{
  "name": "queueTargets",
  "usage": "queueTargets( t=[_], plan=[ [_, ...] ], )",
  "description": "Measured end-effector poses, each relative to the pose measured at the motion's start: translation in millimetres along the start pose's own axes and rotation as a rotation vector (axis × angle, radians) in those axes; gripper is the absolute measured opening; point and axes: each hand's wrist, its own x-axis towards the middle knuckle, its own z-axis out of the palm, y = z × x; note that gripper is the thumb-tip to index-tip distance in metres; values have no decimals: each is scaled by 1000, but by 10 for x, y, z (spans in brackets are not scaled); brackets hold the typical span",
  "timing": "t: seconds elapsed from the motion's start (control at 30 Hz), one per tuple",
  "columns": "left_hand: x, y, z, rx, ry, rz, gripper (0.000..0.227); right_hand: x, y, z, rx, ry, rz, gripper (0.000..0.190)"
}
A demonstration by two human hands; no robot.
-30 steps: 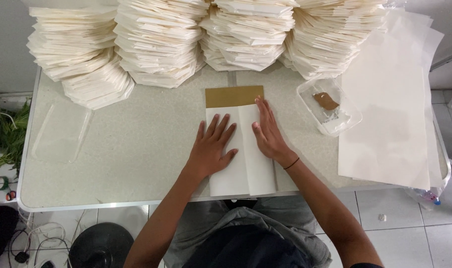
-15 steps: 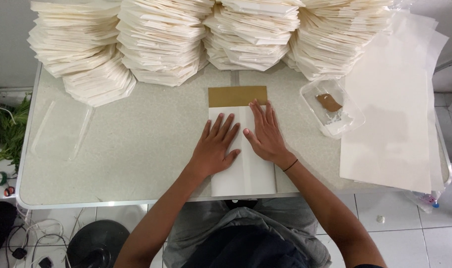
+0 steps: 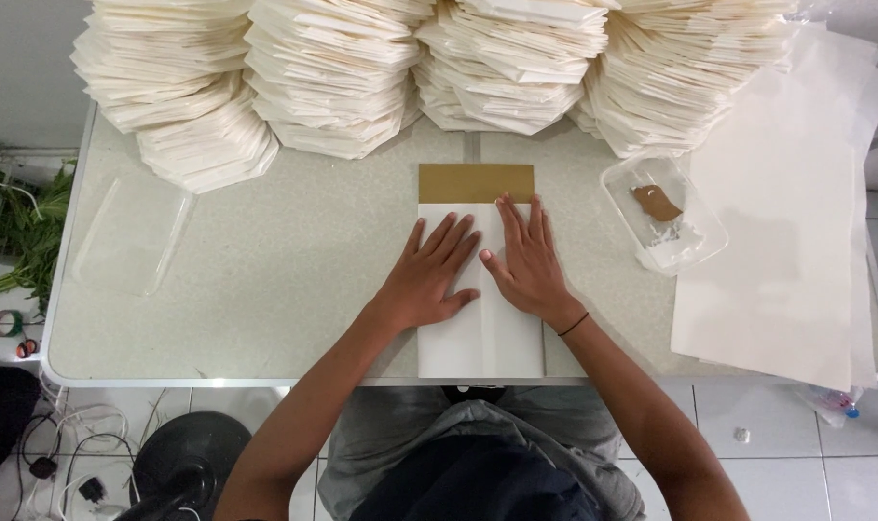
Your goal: The person folds a white sheet of paper using a cardboard template as a guide. They align the paper, fold the sides inward, and press the creases to form a packet.
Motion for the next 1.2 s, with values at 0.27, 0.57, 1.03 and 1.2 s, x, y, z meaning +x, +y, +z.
queueTargets(
  t=[0.27, 0.57, 1.03, 1.2],
  plan=[
    [-13, 9, -44, 19, -26, 31, 69, -1, -65, -23, -89, 3, -20, 78],
    [-1, 23, -20, 36, -38, 23, 63, 5, -63, -4, -130, -3, -83, 82],
    [-21, 46, -108, 72, -66, 31, 64, 43, -113, 51, -173, 16, -233, 91],
    [-27, -21, -72, 8, -54, 64, 59, 43, -91, 43, -119, 5, -225, 90]
  ],
)
